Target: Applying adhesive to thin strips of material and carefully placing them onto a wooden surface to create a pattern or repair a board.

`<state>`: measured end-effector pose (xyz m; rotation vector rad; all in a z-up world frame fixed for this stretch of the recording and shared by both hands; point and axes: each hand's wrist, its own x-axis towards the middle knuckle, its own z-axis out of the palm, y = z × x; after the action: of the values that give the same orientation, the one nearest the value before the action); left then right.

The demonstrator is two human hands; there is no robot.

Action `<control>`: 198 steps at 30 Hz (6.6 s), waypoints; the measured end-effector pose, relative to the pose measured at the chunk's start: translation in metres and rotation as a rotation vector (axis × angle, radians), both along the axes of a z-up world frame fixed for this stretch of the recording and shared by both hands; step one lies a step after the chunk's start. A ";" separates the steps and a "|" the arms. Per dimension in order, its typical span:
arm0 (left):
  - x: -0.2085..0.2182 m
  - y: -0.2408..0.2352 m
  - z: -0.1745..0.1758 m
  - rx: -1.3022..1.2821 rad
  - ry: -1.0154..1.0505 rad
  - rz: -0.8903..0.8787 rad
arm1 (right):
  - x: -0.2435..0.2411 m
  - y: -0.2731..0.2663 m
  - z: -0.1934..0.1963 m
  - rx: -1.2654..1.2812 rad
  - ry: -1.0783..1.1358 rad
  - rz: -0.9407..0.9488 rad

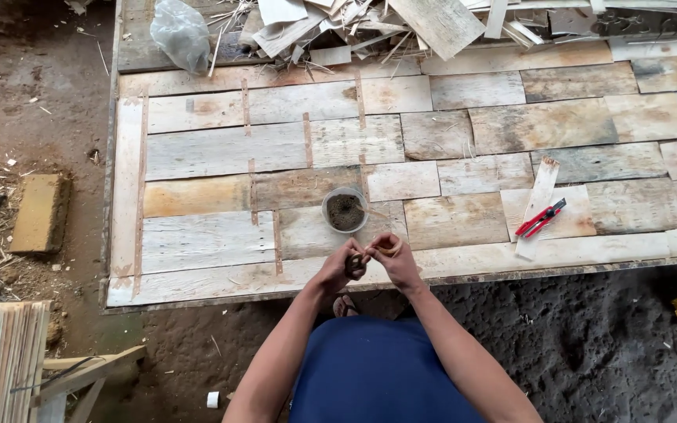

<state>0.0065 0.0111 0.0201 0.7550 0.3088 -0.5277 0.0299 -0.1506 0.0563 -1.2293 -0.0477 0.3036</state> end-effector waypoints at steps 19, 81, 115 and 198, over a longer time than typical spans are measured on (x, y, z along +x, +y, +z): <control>0.012 0.105 -0.041 1.706 -0.468 -0.202 | 0.023 -0.032 -0.006 -0.087 0.363 -0.090; -0.016 0.017 -0.038 1.623 -0.936 0.129 | 0.070 0.026 -0.016 -1.014 0.255 0.184; -0.014 -0.005 -0.026 1.771 -0.891 -0.386 | 0.068 0.033 -0.022 -1.243 0.309 0.386; -0.002 -0.040 0.012 1.957 -0.463 -0.435 | 0.073 -0.061 0.081 -0.631 0.319 0.219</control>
<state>0.0043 -0.0287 0.0324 2.8362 0.1351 -0.2890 0.1024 -0.2111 0.1377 -1.7882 0.2050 0.7414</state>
